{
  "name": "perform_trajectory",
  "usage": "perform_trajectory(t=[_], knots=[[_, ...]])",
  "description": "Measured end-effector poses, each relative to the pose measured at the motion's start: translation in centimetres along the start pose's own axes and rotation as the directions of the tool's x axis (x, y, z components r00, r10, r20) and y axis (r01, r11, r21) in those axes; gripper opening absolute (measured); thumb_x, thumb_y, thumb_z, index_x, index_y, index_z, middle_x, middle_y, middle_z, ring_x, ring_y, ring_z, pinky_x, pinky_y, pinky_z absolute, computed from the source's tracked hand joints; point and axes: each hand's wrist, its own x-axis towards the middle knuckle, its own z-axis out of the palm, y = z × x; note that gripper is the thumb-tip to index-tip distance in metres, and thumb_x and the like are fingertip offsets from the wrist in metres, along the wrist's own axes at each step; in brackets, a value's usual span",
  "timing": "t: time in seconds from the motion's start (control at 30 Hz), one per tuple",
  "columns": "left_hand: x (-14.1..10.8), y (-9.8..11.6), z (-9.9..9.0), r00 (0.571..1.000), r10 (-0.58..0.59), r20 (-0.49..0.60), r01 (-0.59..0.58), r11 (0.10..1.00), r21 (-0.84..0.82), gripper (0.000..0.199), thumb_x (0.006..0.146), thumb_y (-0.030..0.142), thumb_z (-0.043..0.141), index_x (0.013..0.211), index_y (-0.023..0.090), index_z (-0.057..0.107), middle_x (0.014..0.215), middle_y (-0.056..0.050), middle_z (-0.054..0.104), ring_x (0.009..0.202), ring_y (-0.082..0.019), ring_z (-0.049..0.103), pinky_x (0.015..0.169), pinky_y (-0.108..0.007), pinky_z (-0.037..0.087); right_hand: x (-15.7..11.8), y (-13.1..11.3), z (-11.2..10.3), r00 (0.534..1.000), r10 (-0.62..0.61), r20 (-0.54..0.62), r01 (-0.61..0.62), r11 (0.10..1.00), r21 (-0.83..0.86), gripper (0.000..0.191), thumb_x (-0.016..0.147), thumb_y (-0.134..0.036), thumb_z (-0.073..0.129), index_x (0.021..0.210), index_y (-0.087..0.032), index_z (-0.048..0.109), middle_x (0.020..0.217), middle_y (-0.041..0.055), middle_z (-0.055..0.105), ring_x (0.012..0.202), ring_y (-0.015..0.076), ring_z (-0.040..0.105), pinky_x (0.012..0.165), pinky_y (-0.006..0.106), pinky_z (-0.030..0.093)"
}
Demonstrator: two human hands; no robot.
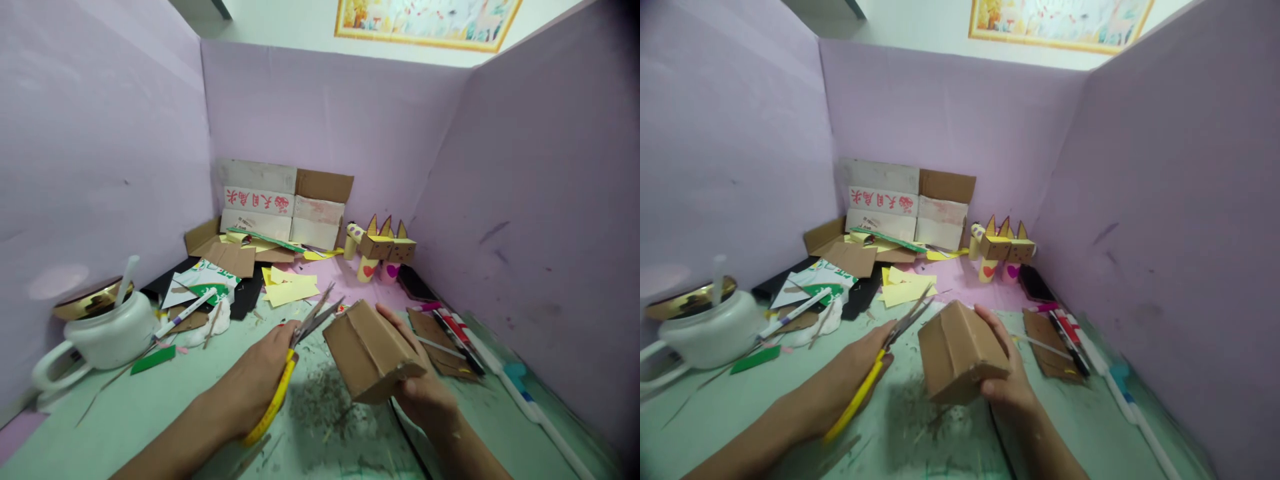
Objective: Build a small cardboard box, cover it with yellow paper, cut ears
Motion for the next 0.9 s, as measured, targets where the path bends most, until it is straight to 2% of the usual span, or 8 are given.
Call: perform_trajectory(t=[0.1,0.23,0.47,0.67,0.9], knots=[[-0.1,0.2,0.6,0.998,-0.060,0.029,0.056,0.991,0.125,0.054,0.086,0.015,0.037,0.139,0.017,0.028,0.134,-0.016,0.048,0.119,-0.027,0.049,0.098,-0.044,0.040,0.0,0.7,-0.2,1.000,-0.027,0.006,0.028,0.997,-0.076,0.102,0.034,-0.059,0.084,0.126,-0.028,0.051,0.131,0.0095,0.052,0.118,0.0390,0.048,0.093,0.045,0.041],[-0.1,0.0,1.1,0.998,-0.061,0.035,0.052,0.975,0.215,0.061,0.081,0.010,0.040,0.140,0.015,0.027,0.136,-0.017,0.047,0.120,-0.028,0.048,0.098,-0.043,0.040,0.1,1.3,-0.4,0.998,-0.046,0.042,0.050,0.993,-0.104,0.102,0.035,-0.060,0.084,0.126,-0.028,0.050,0.129,0.0093,0.053,0.115,0.0377,0.050,0.092,0.043,0.042],[-0.1,0.2,1.3,0.995,-0.077,0.058,0.058,0.960,0.276,0.064,0.079,0.005,0.036,0.142,0.014,0.026,0.131,-0.019,0.051,0.112,-0.029,0.055,0.091,-0.042,0.044,0.0,1.5,-0.7,0.993,-0.070,0.095,0.081,0.990,-0.115,0.096,0.039,-0.059,0.083,0.125,-0.030,0.050,0.128,0.0079,0.052,0.112,0.0347,0.052,0.087,0.039,0.045],[-0.7,-0.4,1.3,0.997,0.013,0.077,-0.030,0.972,0.234,0.066,0.078,0.009,0.039,0.143,0.014,0.024,0.131,-0.019,0.052,0.111,-0.028,0.056,0.089,-0.039,0.045,-0.1,1.0,-0.7,0.991,-0.093,0.096,0.114,0.964,-0.242,0.097,0.035,-0.061,0.083,0.122,-0.031,0.052,0.125,0.0076,0.055,0.110,0.0355,0.053,0.089,0.041,0.044],[-0.4,-0.4,1.6,0.997,-0.012,0.082,-0.010,0.963,0.268,0.069,0.073,0.004,0.041,0.140,0.015,0.028,0.125,-0.019,0.057,0.106,-0.029,0.058,0.087,-0.039,0.046,-0.1,0.5,-1.0,0.985,-0.123,0.117,0.155,0.934,-0.322,0.096,0.034,-0.064,0.081,0.121,-0.032,0.054,0.128,0.0078,0.055,0.117,0.0395,0.049,0.096,0.046,0.040]])
